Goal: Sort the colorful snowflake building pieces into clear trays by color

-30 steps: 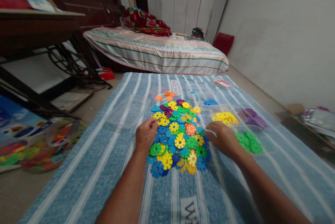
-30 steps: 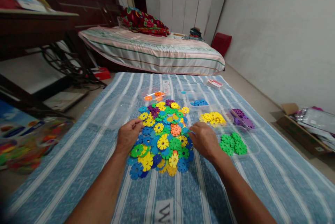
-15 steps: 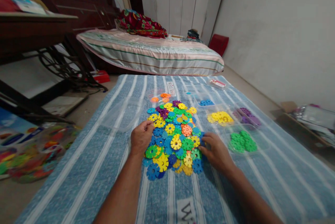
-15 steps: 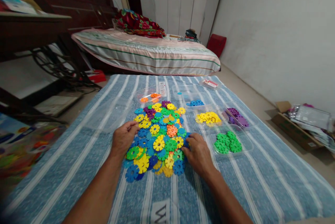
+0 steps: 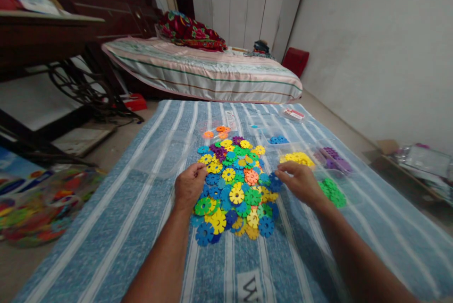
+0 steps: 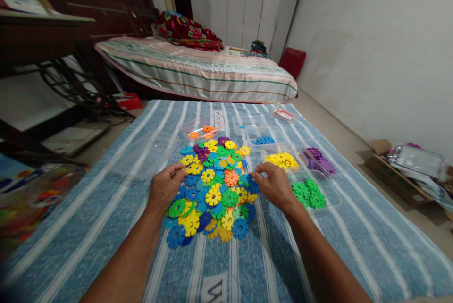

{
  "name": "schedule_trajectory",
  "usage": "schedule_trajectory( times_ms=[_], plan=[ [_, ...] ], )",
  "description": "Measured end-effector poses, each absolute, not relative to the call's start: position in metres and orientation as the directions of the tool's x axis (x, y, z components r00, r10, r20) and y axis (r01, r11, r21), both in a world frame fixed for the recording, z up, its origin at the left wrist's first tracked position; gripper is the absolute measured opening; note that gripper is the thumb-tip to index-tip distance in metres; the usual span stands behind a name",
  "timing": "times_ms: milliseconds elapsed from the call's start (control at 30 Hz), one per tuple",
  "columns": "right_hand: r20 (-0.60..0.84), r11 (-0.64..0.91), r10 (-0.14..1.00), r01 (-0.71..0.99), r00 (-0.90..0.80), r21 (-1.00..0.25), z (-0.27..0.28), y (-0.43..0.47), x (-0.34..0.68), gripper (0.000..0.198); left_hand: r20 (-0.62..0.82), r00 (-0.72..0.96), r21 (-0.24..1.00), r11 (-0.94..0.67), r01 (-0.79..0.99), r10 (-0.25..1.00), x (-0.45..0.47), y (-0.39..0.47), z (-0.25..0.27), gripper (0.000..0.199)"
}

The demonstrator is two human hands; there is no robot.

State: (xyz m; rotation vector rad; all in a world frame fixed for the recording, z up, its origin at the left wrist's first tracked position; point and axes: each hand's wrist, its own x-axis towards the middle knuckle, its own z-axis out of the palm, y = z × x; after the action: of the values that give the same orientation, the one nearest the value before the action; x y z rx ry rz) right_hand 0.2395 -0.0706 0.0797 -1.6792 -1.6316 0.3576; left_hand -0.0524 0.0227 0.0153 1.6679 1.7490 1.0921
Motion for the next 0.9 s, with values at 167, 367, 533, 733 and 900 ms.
schedule_trajectory(
  times_ms=[167, 367, 533, 733, 900],
  plan=[
    [0.615, 0.066, 0.763, 0.923, 0.199, -0.380, 0.125, -0.022, 0.252, 0.018, 0.181, -0.146, 0.812, -0.064, 0.580, 0.973, -0.053, 0.023, 0.014, 0.033],
    [0.276, 0.033, 0.961, 0.991, 0.004, -0.132, 0.101, -0.051, 0.238, 0.014, 0.177, -0.144, 0.816, -0.063, 0.575, 0.974, -0.053, 0.023, 0.013, 0.031],
    [-0.020, 0.083, 0.996, 0.992, -0.085, -0.090, 0.065, -0.085, 0.220, 0.009, 0.189, -0.149, 0.804, -0.066, 0.591, 0.971, -0.052, 0.023, 0.012, 0.031],
    [0.023, 0.048, 0.999, 0.994, -0.046, -0.096, 0.054, -0.086, 0.218, 0.012, 0.187, -0.150, 0.797, -0.061, 0.600, 0.971, -0.052, 0.023, 0.015, 0.031],
    [0.047, 0.063, 0.997, 0.991, -0.058, -0.116, 0.047, -0.090, 0.221, 0.017, 0.194, -0.143, 0.803, -0.073, 0.591, 0.971, -0.052, 0.022, 0.015, 0.032]
  ],
)
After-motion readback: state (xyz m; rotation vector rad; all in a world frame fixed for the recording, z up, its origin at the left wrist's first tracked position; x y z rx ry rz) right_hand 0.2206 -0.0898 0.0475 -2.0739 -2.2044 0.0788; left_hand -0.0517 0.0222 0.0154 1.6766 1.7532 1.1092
